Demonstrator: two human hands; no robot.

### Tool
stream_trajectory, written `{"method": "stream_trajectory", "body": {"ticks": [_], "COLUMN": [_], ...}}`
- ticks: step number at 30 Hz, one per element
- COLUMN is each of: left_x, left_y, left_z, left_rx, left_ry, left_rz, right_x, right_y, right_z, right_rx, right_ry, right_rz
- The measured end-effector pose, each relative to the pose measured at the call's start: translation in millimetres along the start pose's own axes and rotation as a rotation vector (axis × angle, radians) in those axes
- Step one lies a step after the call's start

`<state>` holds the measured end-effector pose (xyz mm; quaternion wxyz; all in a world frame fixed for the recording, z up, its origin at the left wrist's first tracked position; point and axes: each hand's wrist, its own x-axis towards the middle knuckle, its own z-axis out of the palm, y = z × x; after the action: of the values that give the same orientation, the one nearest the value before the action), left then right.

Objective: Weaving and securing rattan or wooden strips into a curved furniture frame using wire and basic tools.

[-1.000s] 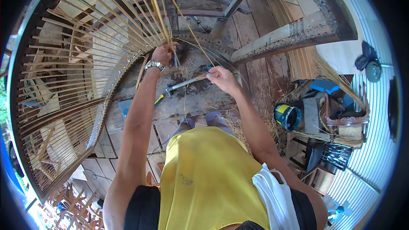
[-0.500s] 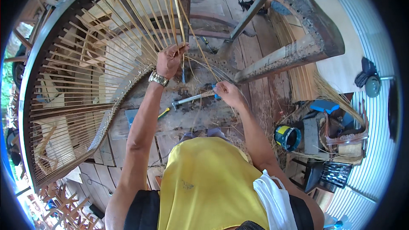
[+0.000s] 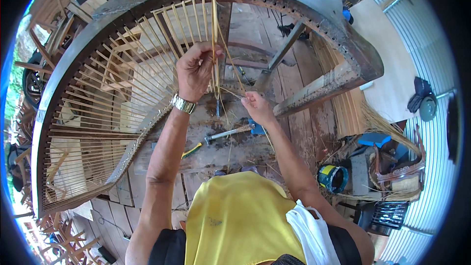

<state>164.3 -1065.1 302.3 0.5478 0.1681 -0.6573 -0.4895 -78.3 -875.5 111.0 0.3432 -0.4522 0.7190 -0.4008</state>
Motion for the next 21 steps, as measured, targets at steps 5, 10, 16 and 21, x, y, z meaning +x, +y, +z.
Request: {"method": "stream_trajectory", "body": {"ticks": [5,10,16,21], "left_x": [28.9,43.9,48.7,45.7], "left_y": [40.0,83.5,105.8,108.2], "left_z": [15.9,12.1,-3.8,-5.7], "left_rx": [-0.091,-0.173,-0.160,-0.136], "left_ry": [-0.066,-0.139,-0.281,-0.313], "left_rz": [0.108,0.058,-0.161,-0.219], "right_x": [16.0,38.9,79.0,108.1], "right_y": [11.1,-46.7,-140.6,-186.2], "right_z": [7.2,3.9,-14.2,-19.9], "right_rx": [-0.053,0.002,0.100,0.029], "right_ry": [0.077,0.125,0.183,0.250], "right_rz": [-0.090,-0.158,-0.355,-0.528]}}
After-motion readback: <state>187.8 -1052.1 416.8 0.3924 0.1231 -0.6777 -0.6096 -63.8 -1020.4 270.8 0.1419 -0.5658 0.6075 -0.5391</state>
